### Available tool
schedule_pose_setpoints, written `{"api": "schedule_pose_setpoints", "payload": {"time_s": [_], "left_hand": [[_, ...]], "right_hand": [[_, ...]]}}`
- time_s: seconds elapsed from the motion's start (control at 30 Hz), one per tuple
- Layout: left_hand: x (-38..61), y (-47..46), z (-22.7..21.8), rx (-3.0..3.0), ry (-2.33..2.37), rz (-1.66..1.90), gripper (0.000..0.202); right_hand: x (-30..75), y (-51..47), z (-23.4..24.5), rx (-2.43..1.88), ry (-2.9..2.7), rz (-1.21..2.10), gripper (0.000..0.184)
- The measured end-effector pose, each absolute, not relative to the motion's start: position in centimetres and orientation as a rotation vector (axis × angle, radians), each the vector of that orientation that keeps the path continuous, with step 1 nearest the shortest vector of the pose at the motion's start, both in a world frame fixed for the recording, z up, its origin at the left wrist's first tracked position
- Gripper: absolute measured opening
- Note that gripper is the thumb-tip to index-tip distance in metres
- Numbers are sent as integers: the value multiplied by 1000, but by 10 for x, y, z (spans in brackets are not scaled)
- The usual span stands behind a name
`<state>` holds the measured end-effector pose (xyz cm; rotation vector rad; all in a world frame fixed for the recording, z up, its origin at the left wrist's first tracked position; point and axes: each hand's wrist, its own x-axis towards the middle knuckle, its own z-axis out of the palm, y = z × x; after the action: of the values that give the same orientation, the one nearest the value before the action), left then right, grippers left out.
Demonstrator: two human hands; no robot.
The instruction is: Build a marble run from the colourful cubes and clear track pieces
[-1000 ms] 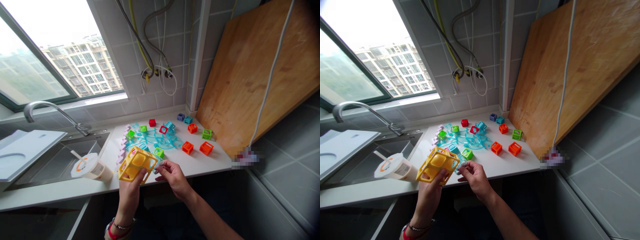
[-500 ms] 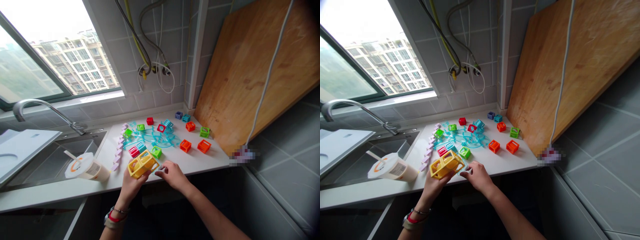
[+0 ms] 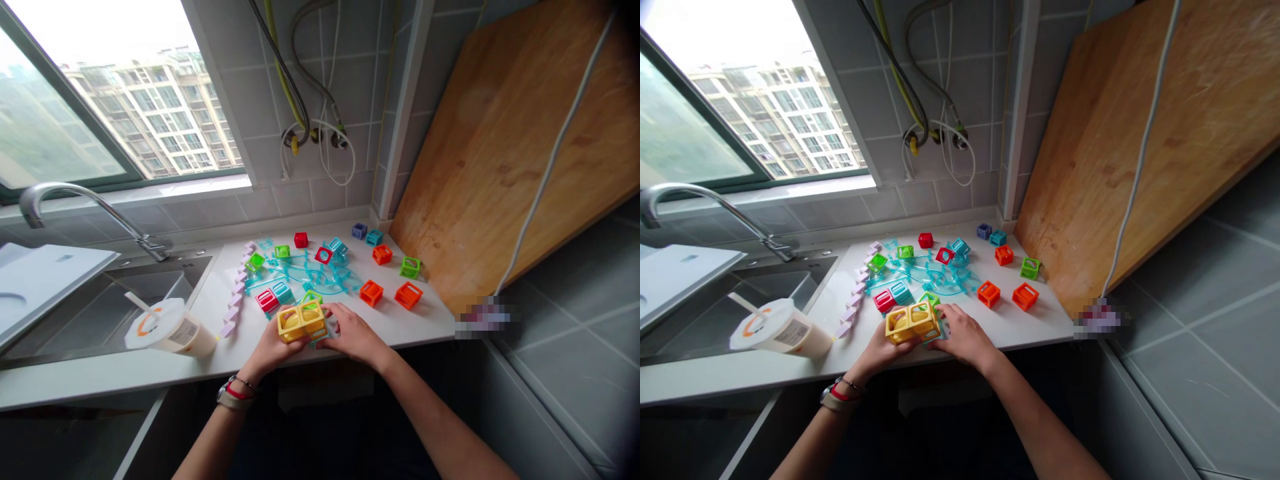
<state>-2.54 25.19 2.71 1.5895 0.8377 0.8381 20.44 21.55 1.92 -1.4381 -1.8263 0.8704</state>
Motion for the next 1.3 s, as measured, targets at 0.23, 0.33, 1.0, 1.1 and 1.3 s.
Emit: {"api": "schedule_pose_setpoints", "payload": {"time_s": [0.23, 0.33, 1.0, 1.1, 1.3], "left_hand": [[-7, 258, 36, 1872, 914, 721, 75], [-16, 257, 48, 2084, 1098, 761, 94], [-37, 540, 90, 2065, 2150, 418, 38], [-48, 567, 82, 2103, 2116, 275, 37], [-56, 598, 59, 2169, 2033, 177, 38]], "right_hand": [[228, 224, 24, -1207, -1771, 949, 50], [233, 224, 15, -1253, -1725, 913, 51], [238, 216, -9, -1297, -1583, 988, 63], [239, 216, -7, -1344, -1563, 1032, 73], [241, 219, -14, -1328, -1584, 1079, 65]]}}
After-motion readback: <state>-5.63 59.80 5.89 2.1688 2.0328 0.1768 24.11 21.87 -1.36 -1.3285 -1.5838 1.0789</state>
